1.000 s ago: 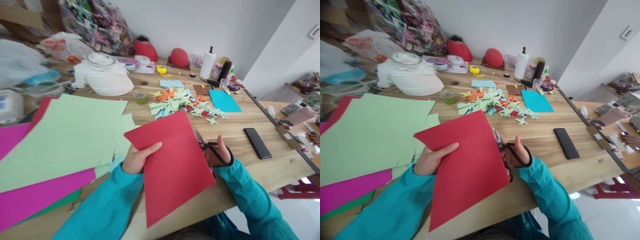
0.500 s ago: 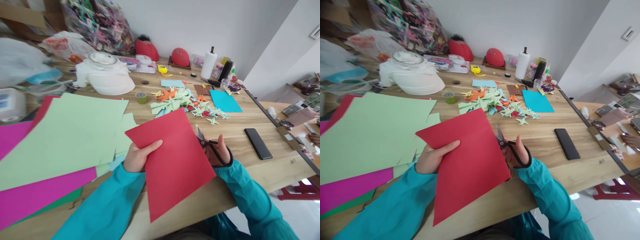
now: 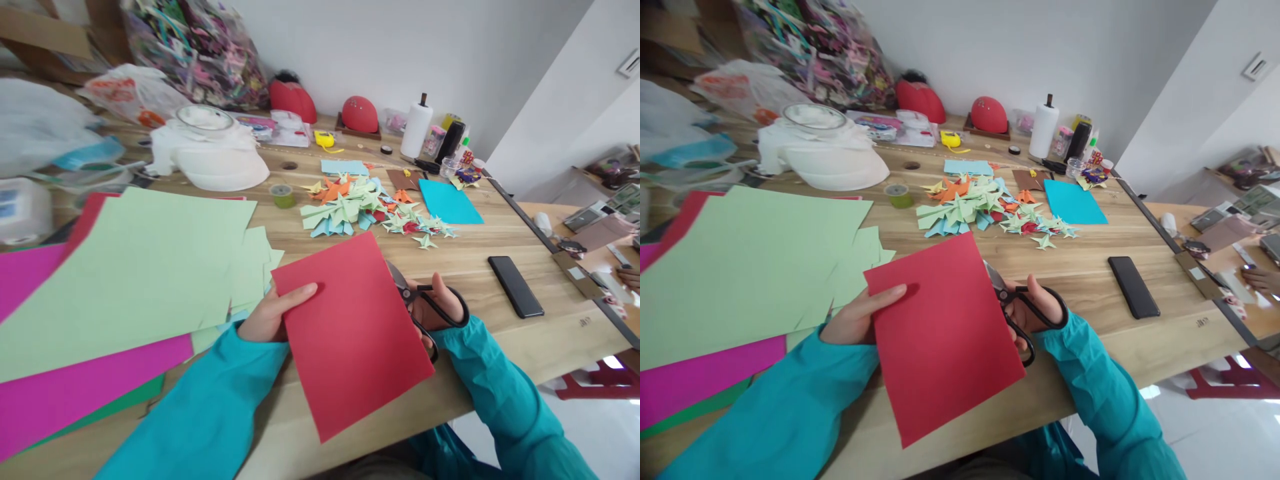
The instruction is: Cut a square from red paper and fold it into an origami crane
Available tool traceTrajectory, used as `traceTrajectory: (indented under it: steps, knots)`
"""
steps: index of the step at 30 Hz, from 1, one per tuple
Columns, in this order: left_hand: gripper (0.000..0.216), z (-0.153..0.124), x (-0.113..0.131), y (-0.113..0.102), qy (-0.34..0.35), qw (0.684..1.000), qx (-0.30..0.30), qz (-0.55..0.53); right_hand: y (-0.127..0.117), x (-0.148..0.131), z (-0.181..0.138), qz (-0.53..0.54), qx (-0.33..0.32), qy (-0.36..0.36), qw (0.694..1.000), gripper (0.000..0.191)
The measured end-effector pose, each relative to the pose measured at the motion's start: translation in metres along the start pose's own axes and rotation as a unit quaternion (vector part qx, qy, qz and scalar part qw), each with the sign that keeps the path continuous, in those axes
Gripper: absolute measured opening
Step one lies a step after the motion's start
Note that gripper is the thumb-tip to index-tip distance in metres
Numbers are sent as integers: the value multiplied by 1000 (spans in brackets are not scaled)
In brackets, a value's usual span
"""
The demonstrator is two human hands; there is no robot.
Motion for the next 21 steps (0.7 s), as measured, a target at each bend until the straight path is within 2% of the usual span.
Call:
traceTrajectory:
  steps: [2,6,11,21]
  knots:
    - [49,2,-1,-1,11,1000,18,13,1,0,0,-1,-2,0,1000,83]
    - [45,6,-2,-1,31,998,39,38,-2,-1,2,-9,40,-16,999,84]
    - [43,7,0,-2,46,997,46,43,-3,-2,3,9,76,-49,996,88]
    - [42,7,5,-1,59,997,36,39,-3,-2,5,43,97,-70,992,90]
Point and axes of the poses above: each hand's wrist, its own z-axis towards the middle knuckle, its own y-axis out of the palm, x = y × z, the point moved 4 cm from there along z, towards the middle knuckle, and after that the axes turned 8 degrees about z, right-handed, at the moved point
